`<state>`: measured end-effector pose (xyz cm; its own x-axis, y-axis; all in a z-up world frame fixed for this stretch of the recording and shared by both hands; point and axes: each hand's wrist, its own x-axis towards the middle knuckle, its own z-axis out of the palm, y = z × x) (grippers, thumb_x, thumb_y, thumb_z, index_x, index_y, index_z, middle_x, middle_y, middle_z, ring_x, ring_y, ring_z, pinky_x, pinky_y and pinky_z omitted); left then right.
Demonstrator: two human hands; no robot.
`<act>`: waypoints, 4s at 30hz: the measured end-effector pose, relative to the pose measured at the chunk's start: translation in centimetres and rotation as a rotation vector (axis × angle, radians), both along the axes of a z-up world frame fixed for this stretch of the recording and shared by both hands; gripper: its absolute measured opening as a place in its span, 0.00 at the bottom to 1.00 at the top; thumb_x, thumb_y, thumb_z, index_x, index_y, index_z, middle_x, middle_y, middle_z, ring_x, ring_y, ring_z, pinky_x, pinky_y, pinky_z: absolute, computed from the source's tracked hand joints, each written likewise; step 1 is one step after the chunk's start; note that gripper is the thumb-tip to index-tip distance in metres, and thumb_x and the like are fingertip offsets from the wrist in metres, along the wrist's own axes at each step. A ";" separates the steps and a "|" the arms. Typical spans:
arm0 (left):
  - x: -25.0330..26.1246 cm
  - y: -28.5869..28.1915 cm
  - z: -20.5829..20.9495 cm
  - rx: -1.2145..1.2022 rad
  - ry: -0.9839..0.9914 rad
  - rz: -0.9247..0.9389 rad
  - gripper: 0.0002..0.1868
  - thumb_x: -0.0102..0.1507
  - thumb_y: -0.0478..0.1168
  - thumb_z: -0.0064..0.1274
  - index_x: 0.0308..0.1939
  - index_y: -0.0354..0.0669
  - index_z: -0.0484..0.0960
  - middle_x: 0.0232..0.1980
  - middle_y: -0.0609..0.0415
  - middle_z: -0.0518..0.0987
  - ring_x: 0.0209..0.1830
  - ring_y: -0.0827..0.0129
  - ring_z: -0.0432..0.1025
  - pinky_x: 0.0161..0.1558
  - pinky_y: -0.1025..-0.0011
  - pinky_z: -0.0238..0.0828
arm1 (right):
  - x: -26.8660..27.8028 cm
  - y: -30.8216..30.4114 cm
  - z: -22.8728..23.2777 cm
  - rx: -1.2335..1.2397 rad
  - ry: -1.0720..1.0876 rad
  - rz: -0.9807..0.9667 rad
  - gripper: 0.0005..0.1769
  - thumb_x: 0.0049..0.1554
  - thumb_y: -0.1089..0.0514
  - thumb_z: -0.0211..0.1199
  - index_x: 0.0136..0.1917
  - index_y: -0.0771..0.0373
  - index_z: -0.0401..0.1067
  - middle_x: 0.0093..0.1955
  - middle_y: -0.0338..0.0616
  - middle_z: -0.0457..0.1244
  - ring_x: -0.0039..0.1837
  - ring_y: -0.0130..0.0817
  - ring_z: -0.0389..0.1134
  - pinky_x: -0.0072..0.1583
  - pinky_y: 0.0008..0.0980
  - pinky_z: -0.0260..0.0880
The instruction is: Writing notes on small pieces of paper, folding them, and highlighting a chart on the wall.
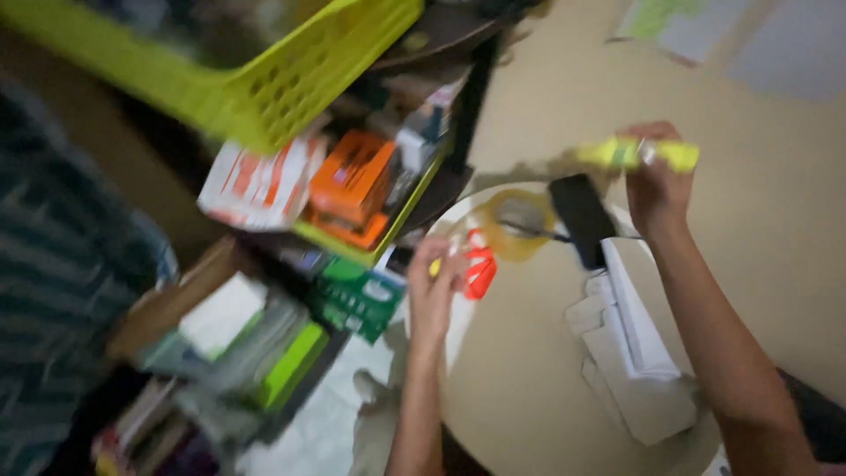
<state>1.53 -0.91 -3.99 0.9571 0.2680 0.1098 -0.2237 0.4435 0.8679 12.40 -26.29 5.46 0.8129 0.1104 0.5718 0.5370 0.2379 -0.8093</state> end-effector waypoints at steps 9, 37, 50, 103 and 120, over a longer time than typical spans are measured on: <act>-1.1 -2.3 2.6 -0.063 0.236 -0.152 0.27 0.60 0.50 0.41 0.55 0.34 0.72 0.40 0.56 0.73 0.28 0.79 0.60 0.25 0.84 0.55 | -11.2 3.4 0.3 -0.494 0.227 0.010 0.17 0.46 0.65 0.62 0.49 0.74 0.66 0.46 0.54 0.64 0.34 0.32 0.65 0.40 0.26 0.71; -2.2 0.9 2.0 0.157 -0.138 0.156 0.14 0.60 0.38 0.40 0.18 0.44 0.68 0.21 0.61 0.64 0.22 0.76 0.61 0.32 0.77 0.60 | -13.7 12.4 -0.4 -0.670 0.241 0.058 0.10 0.49 0.67 0.62 0.46 0.69 0.70 0.29 0.45 0.58 0.31 0.30 0.57 0.36 0.29 0.61; 3.1 5.8 2.8 0.789 -0.139 0.593 0.15 0.60 0.43 0.46 0.46 0.41 0.68 0.51 0.45 0.67 0.52 0.56 0.64 0.52 0.59 0.63 | -7.0 9.6 7.3 -0.672 -0.445 -0.242 0.08 0.63 0.71 0.54 0.56 0.74 0.60 0.44 0.50 0.56 0.36 0.31 0.57 0.33 0.24 0.55; -16.2 3.9 -1.7 1.345 0.052 0.372 0.25 0.58 0.40 0.45 0.59 0.41 0.66 0.66 0.44 0.61 0.63 0.50 0.58 0.63 0.41 0.41 | -11.9 0.7 1.4 -1.206 -0.355 -0.329 0.15 0.56 0.58 0.48 0.56 0.57 0.68 0.56 0.43 0.59 0.58 0.43 0.55 0.66 0.57 0.40; -22.6 0.2 -3.1 1.648 0.154 0.189 0.27 0.57 0.44 0.47 0.59 0.38 0.65 0.65 0.42 0.61 0.65 0.45 0.53 0.61 0.50 0.52 | -23.8 -10.7 -8.0 -1.100 -0.070 -0.666 0.18 0.52 0.59 0.61 0.57 0.59 0.68 0.58 0.51 0.57 0.60 0.48 0.58 0.60 0.48 0.57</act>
<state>-21.09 -0.74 -7.12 0.9550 0.0741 0.2872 -0.0375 -0.9303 0.3648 -11.45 -36.95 -2.49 0.8651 0.1351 0.4830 0.3429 -0.8622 -0.3730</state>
